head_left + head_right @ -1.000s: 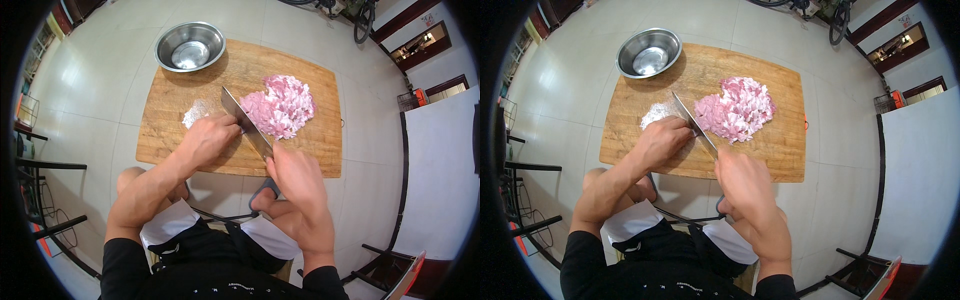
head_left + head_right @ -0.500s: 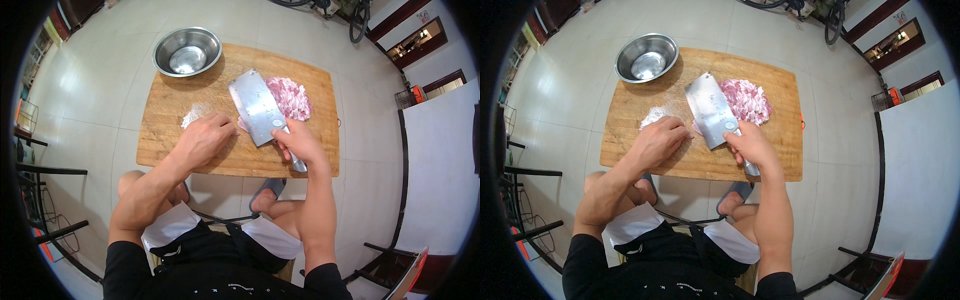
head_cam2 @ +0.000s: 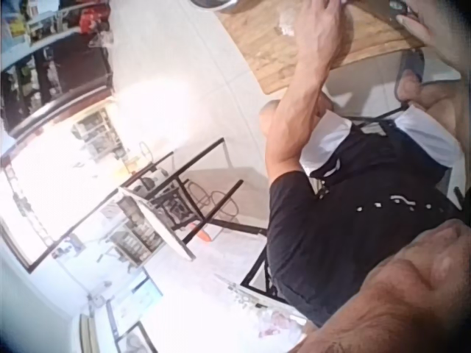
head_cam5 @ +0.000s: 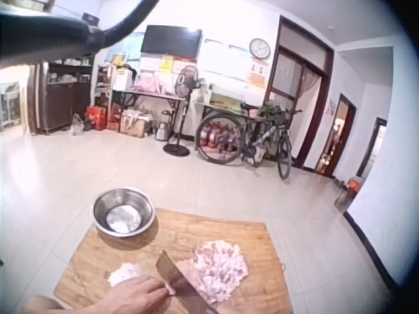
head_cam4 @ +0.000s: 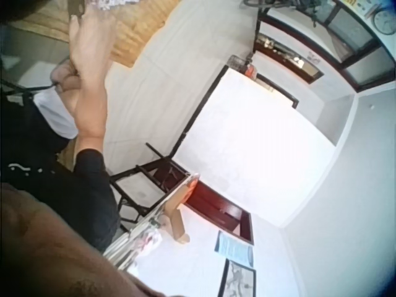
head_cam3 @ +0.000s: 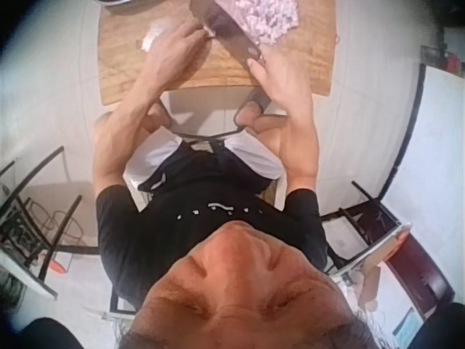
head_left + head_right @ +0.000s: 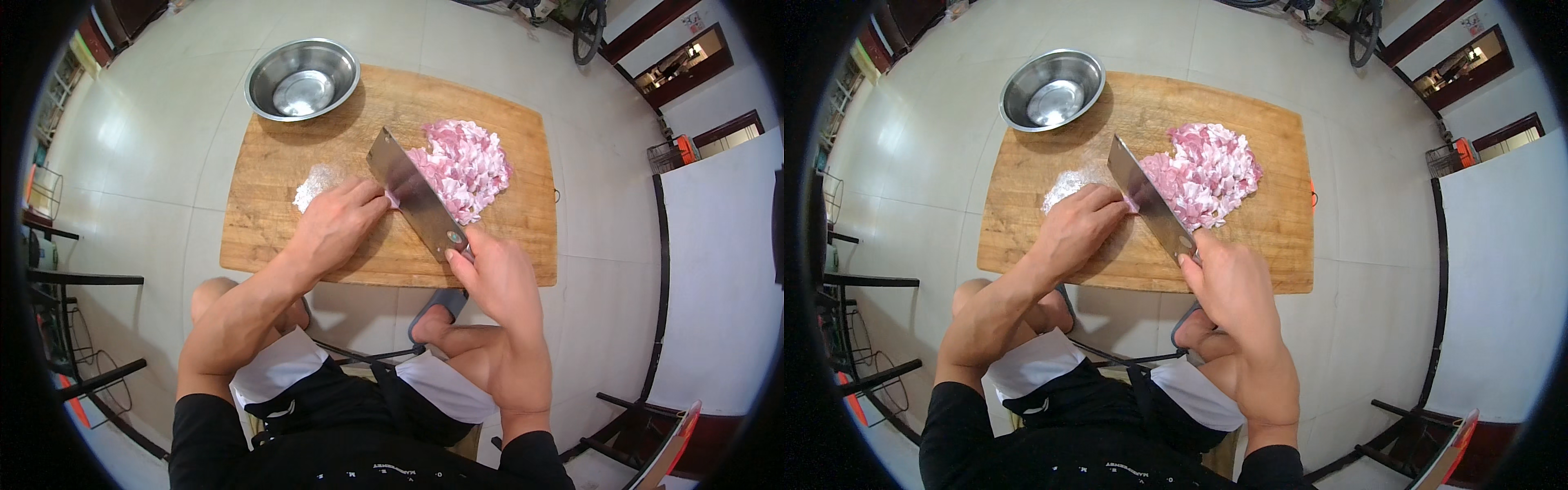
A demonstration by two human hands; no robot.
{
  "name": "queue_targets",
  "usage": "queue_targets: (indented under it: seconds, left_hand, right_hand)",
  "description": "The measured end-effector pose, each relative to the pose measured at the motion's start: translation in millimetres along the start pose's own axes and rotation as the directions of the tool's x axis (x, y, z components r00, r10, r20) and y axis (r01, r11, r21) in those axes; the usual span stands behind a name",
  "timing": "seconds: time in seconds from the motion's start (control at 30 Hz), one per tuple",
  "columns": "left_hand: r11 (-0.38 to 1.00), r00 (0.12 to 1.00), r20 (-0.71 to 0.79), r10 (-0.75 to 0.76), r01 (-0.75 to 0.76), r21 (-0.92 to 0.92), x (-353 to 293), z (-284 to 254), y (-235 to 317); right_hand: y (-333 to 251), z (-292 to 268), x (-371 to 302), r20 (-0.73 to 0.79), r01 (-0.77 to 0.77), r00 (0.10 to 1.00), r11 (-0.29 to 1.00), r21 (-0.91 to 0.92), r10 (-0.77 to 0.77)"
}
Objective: The person is sitting on the floor and using a cleaver to chop a piece of raw meat into small pieces on a wooden cutting board. The chopped meat accumulates on the board throughout the clip.
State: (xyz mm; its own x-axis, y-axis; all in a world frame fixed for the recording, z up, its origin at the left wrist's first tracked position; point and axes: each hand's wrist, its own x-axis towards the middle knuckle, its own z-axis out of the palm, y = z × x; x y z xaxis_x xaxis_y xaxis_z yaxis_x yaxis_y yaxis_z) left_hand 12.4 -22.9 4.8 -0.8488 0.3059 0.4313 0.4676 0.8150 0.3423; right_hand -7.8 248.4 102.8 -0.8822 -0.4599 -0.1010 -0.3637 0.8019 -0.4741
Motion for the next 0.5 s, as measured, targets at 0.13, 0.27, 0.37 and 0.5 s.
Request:
queue_targets:
  seconds: [0.13,0.27,0.37,0.5]
  left_hand:
    - [1.0,0.999,0.039,-0.001,0.002,-0.017,-1.4,4.1,-2.2]
    - [0.999,0.999,0.04,-0.018,0.019,-0.035,0.9,3.1,-1.1]
    - [0.998,0.999,0.041,-0.018,0.021,-0.057,2.4,2.5,0.3]
    - [0.996,0.997,0.072,-0.031,0.037,-0.085,5.8,1.7,1.2]
  right_hand:
    - [-11.0,-7.3,-15.4,0.011,-0.011,1.0,0.994,-0.108,0.012]
    - [-18.1,-11.2,-28.6,-0.005,-0.025,1.0,0.99,-0.138,0.024]
    - [-18.3,-14.5,-32.4,0.04,0.01,0.999,0.986,-0.167,-0.004]
    - [-21.0,-9.0,-19.0,0.145,-0.015,0.988,0.98,-0.199,0.044]
